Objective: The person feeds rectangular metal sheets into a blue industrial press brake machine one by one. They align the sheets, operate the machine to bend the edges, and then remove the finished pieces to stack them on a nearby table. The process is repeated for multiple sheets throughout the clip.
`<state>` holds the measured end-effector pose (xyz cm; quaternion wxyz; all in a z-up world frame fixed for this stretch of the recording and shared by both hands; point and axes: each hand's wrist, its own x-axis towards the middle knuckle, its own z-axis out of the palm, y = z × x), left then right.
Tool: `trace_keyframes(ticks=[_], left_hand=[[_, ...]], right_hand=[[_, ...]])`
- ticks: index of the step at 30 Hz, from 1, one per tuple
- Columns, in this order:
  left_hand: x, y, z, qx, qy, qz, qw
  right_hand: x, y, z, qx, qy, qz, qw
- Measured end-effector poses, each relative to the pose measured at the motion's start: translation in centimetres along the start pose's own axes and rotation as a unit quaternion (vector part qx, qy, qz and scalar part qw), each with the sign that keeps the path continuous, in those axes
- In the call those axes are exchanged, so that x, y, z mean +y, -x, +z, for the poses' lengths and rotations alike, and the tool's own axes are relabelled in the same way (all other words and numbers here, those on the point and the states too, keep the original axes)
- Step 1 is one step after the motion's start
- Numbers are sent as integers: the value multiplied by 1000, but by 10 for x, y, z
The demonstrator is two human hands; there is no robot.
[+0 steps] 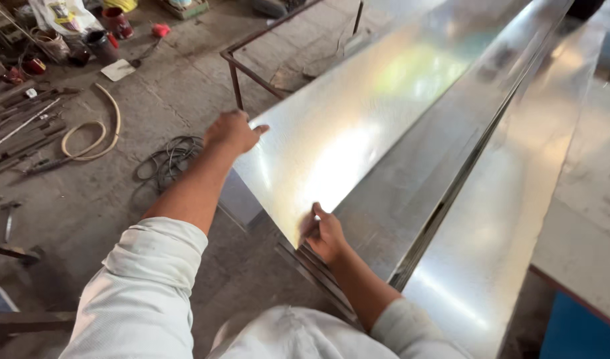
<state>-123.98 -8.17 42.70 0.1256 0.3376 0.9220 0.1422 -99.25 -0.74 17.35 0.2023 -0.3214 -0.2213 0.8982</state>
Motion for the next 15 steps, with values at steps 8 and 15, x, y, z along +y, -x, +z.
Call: trace_keyframes(ticks=[8,15], left_hand=[[-84,-134,-10,-38,12,0,999],[-192,-238,108,-99,72,5,992]], right_hand=[[31,-130,60,51,27,-19,998],[72,-217,23,128,113,11,985]])
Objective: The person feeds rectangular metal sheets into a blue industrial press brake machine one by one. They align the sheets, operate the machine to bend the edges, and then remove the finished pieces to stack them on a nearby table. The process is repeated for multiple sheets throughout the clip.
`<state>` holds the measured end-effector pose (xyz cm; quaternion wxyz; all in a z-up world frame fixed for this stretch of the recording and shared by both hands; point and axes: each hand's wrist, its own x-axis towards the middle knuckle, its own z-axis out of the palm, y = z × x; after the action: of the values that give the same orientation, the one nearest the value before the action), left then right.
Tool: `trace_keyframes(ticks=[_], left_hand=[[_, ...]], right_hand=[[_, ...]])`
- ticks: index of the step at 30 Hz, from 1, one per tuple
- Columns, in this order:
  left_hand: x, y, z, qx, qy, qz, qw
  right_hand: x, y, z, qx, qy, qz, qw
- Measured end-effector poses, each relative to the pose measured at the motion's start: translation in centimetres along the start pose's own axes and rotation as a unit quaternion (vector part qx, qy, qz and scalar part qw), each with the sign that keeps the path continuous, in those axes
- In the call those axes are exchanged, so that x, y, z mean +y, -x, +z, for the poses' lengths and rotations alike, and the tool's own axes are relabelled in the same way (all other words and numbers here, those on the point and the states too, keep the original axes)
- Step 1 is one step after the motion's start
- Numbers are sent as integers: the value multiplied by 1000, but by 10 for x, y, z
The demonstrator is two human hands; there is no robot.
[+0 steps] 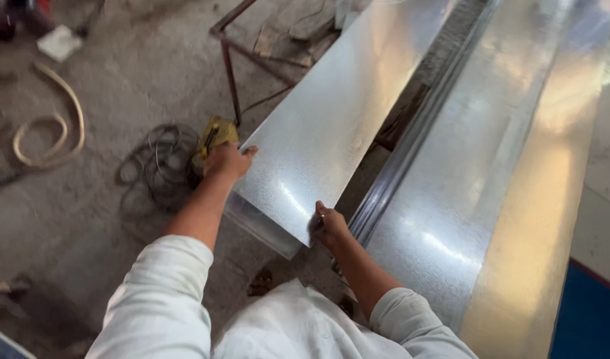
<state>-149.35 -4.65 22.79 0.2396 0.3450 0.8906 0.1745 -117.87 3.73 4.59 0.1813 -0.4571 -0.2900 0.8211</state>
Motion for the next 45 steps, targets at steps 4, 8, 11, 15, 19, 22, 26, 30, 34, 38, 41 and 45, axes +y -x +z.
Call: trace_keyframes(ticks=[4,8,11,15,19,22,26,30,34,38,41,45], left_hand=[[-52,-41,45,-82,-58,-29,995],[-112,-57,90,-44,-156,11,987],[-131,-79,126,-115,-70,-26,991],[-130,-98,157,-132,-36,-33,990],[-120,-84,160,-122,-32,-40,991],[-111,-62,154,-117,-42,-23,992],[-110,-47,150,-127,-94,33,987],[-98,3,178,-158,-38,29,986],[-89,87,210,-124,-3,50,991],[-100,176,224,-160,25,25,986],[-105,230,228,-144,22,14,989],[-104,283,226,-164,20,2,986]], right_hand=[[17,2,38,201,159,35,966],[7,57,92,232,340,79,908],[-9,88,103,210,307,89,924],[-7,105,88,214,213,71,951],[-2,107,79,200,202,67,956],[-3,108,84,172,211,57,961],[-3,106,92,148,221,48,963],[-3,107,81,109,256,21,960],[-18,120,33,-9,345,-175,922],[-41,172,-14,-87,321,-296,896],[-44,223,-36,-37,368,-316,874],[-32,274,-46,-24,365,-331,870]])
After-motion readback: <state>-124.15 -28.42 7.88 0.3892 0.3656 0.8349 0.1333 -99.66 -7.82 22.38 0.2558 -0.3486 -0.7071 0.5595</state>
